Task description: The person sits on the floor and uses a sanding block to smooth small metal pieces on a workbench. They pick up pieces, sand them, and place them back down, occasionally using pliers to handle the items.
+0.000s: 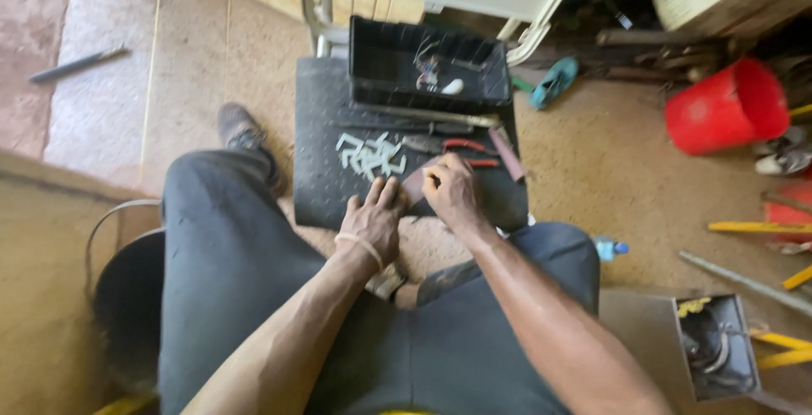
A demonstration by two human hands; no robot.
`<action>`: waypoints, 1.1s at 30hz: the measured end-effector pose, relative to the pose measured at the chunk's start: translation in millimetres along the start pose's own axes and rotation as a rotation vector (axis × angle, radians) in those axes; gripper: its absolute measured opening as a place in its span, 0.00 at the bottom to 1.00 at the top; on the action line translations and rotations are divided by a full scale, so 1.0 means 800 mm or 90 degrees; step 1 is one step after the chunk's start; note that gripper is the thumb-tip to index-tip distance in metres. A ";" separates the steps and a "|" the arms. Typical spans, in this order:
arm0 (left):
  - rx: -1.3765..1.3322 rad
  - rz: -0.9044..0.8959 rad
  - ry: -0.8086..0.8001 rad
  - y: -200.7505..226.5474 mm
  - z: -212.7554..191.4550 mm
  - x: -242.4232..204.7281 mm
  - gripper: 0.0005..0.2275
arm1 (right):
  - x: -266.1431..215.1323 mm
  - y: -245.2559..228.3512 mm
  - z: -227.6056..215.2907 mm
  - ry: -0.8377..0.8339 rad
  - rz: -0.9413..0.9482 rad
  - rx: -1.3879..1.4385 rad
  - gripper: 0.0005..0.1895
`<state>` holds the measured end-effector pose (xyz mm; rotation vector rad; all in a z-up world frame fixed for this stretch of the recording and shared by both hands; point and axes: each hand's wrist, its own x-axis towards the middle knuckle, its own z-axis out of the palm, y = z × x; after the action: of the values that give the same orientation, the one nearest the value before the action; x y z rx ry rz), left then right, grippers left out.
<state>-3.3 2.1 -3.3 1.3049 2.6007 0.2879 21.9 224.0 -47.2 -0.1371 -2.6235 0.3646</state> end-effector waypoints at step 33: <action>0.007 -0.024 -0.103 0.003 -0.020 0.000 0.36 | 0.025 -0.017 -0.057 -0.276 0.294 0.065 0.13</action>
<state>-5.6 2.5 12.6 1.2279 2.4909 0.1545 25.4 224.6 4.2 -0.7073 -2.9713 0.7563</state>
